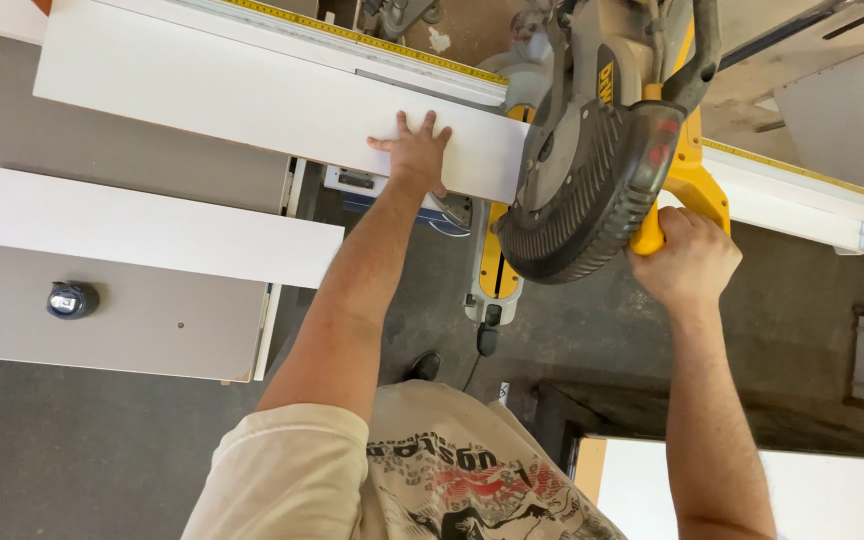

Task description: The person cuts a long white board using a miter saw, then moves the cut pieces to a jointer and stacks them. The person also handles a brown wood piece and places it on the jointer.

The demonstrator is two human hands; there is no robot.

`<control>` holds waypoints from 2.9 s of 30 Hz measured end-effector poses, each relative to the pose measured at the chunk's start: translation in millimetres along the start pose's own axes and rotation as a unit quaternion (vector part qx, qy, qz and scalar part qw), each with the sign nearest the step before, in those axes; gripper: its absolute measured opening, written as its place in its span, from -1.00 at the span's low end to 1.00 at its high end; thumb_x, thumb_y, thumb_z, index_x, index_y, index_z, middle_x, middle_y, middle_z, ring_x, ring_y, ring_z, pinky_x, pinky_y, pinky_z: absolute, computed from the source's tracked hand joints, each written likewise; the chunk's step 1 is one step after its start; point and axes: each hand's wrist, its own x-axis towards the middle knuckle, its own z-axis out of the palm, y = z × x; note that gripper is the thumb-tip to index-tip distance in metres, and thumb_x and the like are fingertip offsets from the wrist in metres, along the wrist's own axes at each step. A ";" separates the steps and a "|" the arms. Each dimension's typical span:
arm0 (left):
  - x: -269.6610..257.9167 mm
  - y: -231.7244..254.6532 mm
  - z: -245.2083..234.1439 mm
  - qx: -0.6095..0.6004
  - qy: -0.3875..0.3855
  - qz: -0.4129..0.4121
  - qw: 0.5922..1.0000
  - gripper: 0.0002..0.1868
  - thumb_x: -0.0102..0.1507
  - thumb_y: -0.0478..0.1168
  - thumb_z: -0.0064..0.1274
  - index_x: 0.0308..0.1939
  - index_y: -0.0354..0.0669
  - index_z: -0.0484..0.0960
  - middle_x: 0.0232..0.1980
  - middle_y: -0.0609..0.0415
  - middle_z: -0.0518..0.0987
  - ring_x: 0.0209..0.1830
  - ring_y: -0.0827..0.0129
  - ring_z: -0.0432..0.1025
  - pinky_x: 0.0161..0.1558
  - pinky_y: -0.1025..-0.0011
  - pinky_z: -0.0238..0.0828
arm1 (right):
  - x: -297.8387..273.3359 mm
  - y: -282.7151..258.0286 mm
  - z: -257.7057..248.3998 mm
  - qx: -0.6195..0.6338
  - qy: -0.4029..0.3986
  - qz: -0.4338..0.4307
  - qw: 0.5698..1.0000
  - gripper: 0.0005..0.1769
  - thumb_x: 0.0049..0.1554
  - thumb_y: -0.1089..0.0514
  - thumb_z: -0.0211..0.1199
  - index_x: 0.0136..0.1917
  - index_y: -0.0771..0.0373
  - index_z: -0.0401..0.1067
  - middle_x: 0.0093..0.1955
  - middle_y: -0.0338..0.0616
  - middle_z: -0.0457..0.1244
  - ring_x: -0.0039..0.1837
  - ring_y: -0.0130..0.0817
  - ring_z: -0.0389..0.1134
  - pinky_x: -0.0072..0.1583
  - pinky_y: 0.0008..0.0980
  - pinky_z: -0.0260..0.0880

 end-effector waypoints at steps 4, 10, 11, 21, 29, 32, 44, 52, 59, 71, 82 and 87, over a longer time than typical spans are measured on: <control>1.2 -0.2 1.1 -0.001 0.006 0.000 1.000 0.28 0.09 0.27 0.38 0.65 0.30 -0.20 0.71 0.18 -0.38 0.65 -0.30 -0.39 0.24 -0.63 0.09 | -1.4 0.1 4.0 -0.007 -0.006 0.003 1.000 -0.62 0.13 -0.16 0.35 -0.30 0.02 0.28 -0.33 -0.40 0.26 -0.26 -0.31 0.35 -0.27 -0.30 0.30; -0.4 0.0 -0.7 0.005 0.003 0.002 1.000 0.27 0.09 0.29 0.36 0.65 0.29 -0.21 0.72 0.17 -0.38 0.65 -0.30 -0.39 0.25 -0.61 0.11 | -2.6 -1.5 4.0 -0.011 -0.013 0.010 1.000 -0.63 0.13 -0.16 0.34 -0.30 0.02 0.29 -0.34 -0.40 0.25 -0.26 -0.30 0.34 -0.29 -0.30 0.28; -0.8 0.0 -0.5 0.007 0.002 0.001 1.000 0.27 0.10 0.30 0.35 0.65 0.30 -0.22 0.72 0.17 -0.38 0.65 -0.30 -0.39 0.25 -0.60 0.11 | -2.9 -1.7 4.4 -0.008 -0.016 0.012 1.000 -0.63 0.13 -0.17 0.34 -0.29 0.03 0.30 -0.33 -0.39 0.25 -0.26 -0.28 0.34 -0.28 -0.28 0.29; 20.6 4.5 19.7 -0.029 0.051 -0.012 0.998 0.22 -0.03 0.04 0.49 0.62 0.36 0.09 0.71 0.18 -0.13 0.62 -0.34 -0.29 0.08 -0.85 -0.01 | 0.6 -9.3 -3.8 -0.022 0.048 -0.024 0.998 -0.79 -0.10 -0.04 0.38 -0.19 0.03 0.55 -0.33 -0.37 0.30 -0.21 -0.30 0.45 -0.11 -0.43 0.44; 23.5 4.4 19.7 -0.031 0.047 -0.013 0.998 0.22 -0.02 0.06 0.48 0.62 0.34 0.08 0.72 0.16 -0.14 0.62 -0.36 -0.30 0.06 -0.87 -0.03 | -0.2 -16.1 -4.8 -0.007 0.053 -0.023 0.998 -0.84 -0.09 0.04 0.35 -0.21 0.05 0.55 -0.37 -0.37 0.28 -0.25 -0.30 0.42 -0.12 -0.45 0.43; 24.0 4.4 17.7 -0.031 0.043 -0.012 0.999 0.23 -0.03 0.04 0.49 0.63 0.34 0.07 0.72 0.16 -0.14 0.62 -0.35 -0.30 0.08 -0.86 -0.02 | -1.0 -17.4 -6.0 -0.005 0.045 -0.023 0.999 -0.89 -0.08 0.05 0.33 -0.24 0.05 0.52 -0.40 -0.37 0.25 -0.29 -0.29 0.40 -0.14 -0.44 0.41; 22.9 3.6 13.6 -0.033 0.048 -0.012 0.998 0.24 -0.03 0.05 0.51 0.63 0.34 0.07 0.72 0.16 -0.15 0.62 -0.36 -0.29 0.08 -0.83 0.01 | -3.2 -26.3 -0.2 0.005 0.048 -0.020 0.999 -0.87 -0.08 0.05 0.35 -0.24 0.07 0.52 -0.37 -0.35 0.28 -0.25 -0.26 0.43 -0.15 -0.39 0.41; 22.6 4.5 16.2 -0.031 0.042 -0.013 0.999 0.23 -0.03 0.09 0.50 0.62 0.36 0.08 0.72 0.18 -0.15 0.62 -0.34 -0.30 0.08 -0.85 0.00 | -11.5 -26.6 12.5 0.002 0.048 -0.019 0.999 -0.85 -0.08 0.03 0.38 -0.24 0.06 0.50 -0.37 -0.34 0.28 -0.24 -0.26 0.44 -0.14 -0.40 0.41; 16.8 5.9 12.0 -0.031 0.042 -0.014 0.999 0.21 -0.01 0.06 0.49 0.62 0.32 0.09 0.72 0.16 -0.15 0.62 -0.35 -0.29 0.08 -0.86 -0.01 | -15.6 -30.7 22.7 0.002 0.062 -0.017 0.998 -0.85 -0.12 0.05 0.39 -0.26 0.04 0.49 -0.37 -0.36 0.27 -0.23 -0.27 0.44 -0.14 -0.39 0.40; 19.0 2.6 15.6 -0.031 0.042 -0.009 0.999 0.25 -0.04 0.09 0.51 0.62 0.34 0.08 0.72 0.15 -0.14 0.62 -0.36 -0.28 0.08 -0.80 0.08 | -38.2 -30.8 78.8 0.021 0.121 -0.006 0.992 -0.83 -0.14 0.04 0.37 -0.21 0.01 0.53 -0.29 -0.37 0.31 -0.21 -0.31 0.43 -0.11 -0.41 0.40; 15.0 3.4 13.0 -0.026 0.045 -0.008 0.999 0.21 -0.01 0.09 0.49 0.62 0.33 0.09 0.71 0.13 -0.12 0.62 -0.35 -0.26 0.06 -0.84 0.04 | -23.0 -58.2 51.8 0.004 0.176 0.010 0.984 -0.64 -0.10 0.11 0.36 0.02 0.05 0.63 0.10 -0.37 0.44 0.07 -0.32 0.48 0.08 -0.37 0.37; 18.4 2.7 15.4 -0.023 0.051 -0.006 0.998 0.21 -0.02 0.12 0.48 0.62 0.33 0.10 0.71 0.13 -0.11 0.62 -0.35 -0.25 0.05 -0.85 0.04 | -22.3 -59.1 52.2 0.007 0.184 0.017 0.983 -0.59 -0.18 0.13 0.36 0.01 0.06 0.63 0.13 -0.38 0.44 0.11 -0.32 0.48 0.09 -0.34 0.35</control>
